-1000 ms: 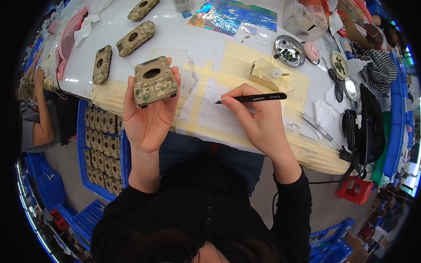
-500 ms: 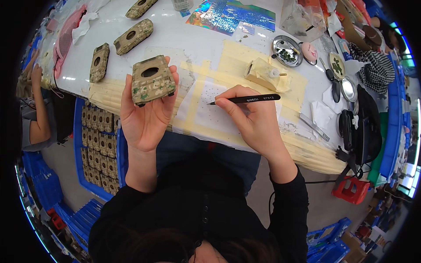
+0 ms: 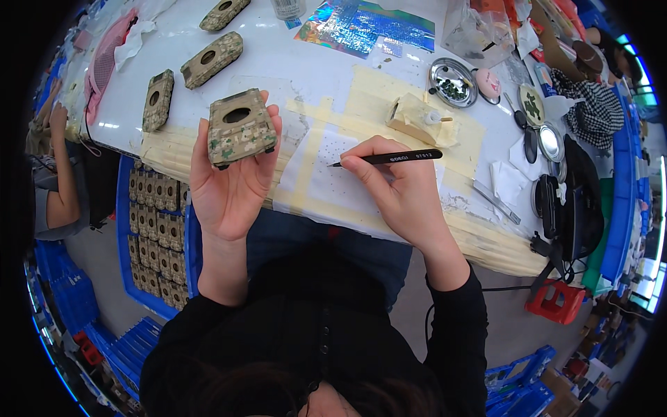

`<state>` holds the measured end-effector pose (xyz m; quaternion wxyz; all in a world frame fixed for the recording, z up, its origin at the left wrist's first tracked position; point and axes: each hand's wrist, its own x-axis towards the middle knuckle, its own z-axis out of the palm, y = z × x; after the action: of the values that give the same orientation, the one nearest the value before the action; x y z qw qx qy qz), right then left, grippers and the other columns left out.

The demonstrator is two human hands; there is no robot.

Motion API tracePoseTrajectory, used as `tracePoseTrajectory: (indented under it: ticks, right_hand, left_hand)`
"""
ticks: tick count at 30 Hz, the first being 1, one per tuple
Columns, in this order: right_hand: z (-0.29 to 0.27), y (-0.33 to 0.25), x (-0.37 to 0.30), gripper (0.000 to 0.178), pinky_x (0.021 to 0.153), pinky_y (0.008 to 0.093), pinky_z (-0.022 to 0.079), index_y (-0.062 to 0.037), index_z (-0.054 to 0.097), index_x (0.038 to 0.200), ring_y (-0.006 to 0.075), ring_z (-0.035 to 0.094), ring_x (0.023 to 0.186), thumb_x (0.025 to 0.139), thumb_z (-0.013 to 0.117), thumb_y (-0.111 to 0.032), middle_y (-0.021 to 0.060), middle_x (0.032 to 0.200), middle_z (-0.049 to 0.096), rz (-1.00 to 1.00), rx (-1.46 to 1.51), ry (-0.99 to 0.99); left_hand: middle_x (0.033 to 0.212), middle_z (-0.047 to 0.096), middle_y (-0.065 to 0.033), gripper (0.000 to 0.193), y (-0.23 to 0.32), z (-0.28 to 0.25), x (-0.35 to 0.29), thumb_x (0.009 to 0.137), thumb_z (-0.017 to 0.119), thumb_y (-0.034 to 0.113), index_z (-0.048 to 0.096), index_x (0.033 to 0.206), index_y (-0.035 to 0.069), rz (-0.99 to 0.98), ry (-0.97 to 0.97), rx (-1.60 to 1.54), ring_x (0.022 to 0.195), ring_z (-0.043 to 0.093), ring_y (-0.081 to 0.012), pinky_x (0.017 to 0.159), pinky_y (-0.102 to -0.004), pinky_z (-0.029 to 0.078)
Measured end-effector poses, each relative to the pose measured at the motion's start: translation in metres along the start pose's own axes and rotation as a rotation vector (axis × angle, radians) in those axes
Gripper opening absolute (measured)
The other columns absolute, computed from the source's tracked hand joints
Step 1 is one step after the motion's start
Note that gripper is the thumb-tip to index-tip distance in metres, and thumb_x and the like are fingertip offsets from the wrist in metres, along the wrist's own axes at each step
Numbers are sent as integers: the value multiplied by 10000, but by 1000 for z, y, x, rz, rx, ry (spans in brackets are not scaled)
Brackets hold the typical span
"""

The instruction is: Apply detail paint to the body of a small toy tank using a brush.

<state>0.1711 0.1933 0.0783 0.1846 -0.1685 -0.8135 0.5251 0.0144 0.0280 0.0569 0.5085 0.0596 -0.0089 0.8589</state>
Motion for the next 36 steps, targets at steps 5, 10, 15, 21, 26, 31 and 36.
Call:
tracePoseTrajectory:
  ticks: [5,10,15,21,26,31,36]
  right_hand:
    - [0,0,0,135,700,262,491,20,673,897,144,624,732,904,651,-113,70,784,660,7,16,-3]
    - [0,0,0,140,695,259,487,21,674,895,146,618,725,904,652,-117,71,780,658,7,20,-5]
    - [-1,1,0,143,693,258,485,21,672,893,145,617,725,905,652,-120,70,781,657,15,24,-9]
    - [0,-1,0,143,691,257,484,19,672,890,139,614,723,905,653,-122,66,777,656,23,41,6]
    - [-1,0,1,139,686,255,481,15,674,889,138,614,720,903,654,-122,63,777,656,6,15,-11]
    - [0,2,0,133,676,256,475,14,676,889,139,607,715,900,655,-118,64,774,655,-2,24,0]
    - [0,3,0,129,677,255,473,13,678,892,139,608,717,900,653,-113,66,776,657,10,29,-4]
  left_hand:
    - [1448,305,-305,700,0,-1,1,1015,424,351,100,1473,-68,-8,-15,-7,1358,353,-379,1118,-457,373]
    - [1445,310,-303,697,0,-1,2,1016,422,352,105,1470,-71,-3,-5,15,1357,355,-376,1116,-456,378]
    - [1387,403,-253,585,-2,6,3,1022,396,369,250,1417,-36,-7,63,62,1309,429,-342,1075,-444,435]
    - [1435,322,-301,690,0,-1,3,1018,415,352,110,1469,-71,-7,3,12,1355,358,-377,1114,-456,380]
    - [1432,325,-300,691,0,-1,2,1018,417,352,110,1468,-72,-6,5,6,1351,362,-382,1113,-457,382]
    - [1435,321,-303,689,-1,-2,3,1017,419,352,116,1469,-71,-10,1,-5,1348,366,-384,1115,-459,379]
    - [1437,321,-305,687,0,-2,1,1017,417,353,118,1470,-69,-10,2,-10,1350,367,-379,1116,-459,376]
